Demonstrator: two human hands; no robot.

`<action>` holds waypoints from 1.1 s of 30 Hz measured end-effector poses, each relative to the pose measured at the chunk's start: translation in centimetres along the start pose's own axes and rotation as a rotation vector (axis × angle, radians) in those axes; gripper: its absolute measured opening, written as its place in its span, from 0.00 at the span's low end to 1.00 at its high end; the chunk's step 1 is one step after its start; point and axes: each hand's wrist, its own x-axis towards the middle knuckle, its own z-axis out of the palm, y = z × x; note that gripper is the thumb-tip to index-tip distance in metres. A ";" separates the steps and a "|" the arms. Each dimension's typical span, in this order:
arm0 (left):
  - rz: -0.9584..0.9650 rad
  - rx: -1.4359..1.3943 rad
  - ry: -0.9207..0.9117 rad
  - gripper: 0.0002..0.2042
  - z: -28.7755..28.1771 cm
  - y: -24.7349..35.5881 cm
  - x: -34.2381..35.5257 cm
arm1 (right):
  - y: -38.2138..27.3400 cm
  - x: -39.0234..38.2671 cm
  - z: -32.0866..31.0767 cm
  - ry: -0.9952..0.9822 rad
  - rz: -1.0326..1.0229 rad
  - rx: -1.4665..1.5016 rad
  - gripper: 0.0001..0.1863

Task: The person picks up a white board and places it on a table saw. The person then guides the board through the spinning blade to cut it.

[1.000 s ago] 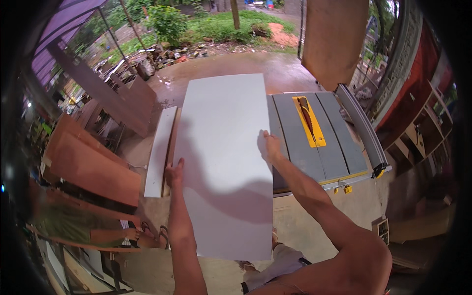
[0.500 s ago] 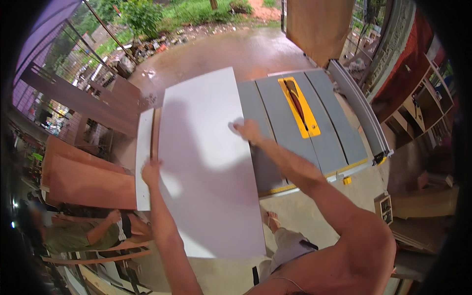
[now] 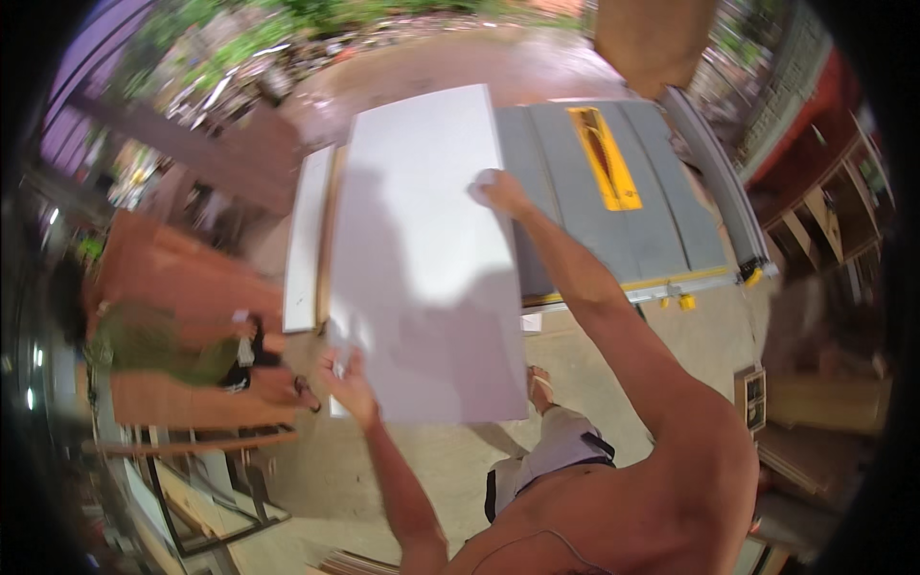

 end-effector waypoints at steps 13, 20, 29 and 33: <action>-0.707 0.153 1.180 0.23 -40.2 -7.0 -44.3 | -0.2 -13.8 4.7 -0.060 0.179 -0.013 0.49; -0.597 -0.213 1.082 0.19 -44.5 -11.8 -37.4 | -25.6 -32.5 22.9 -0.219 -0.273 0.439 0.31; -0.336 -0.319 0.799 0.10 -64.3 -16.7 -20.1 | -50.3 -48.9 49.5 -0.809 -0.543 0.785 0.08; -0.377 -0.089 0.941 0.08 -80.1 -19.7 -16.1 | -65.6 -61.1 60.3 -1.032 -0.133 0.581 0.12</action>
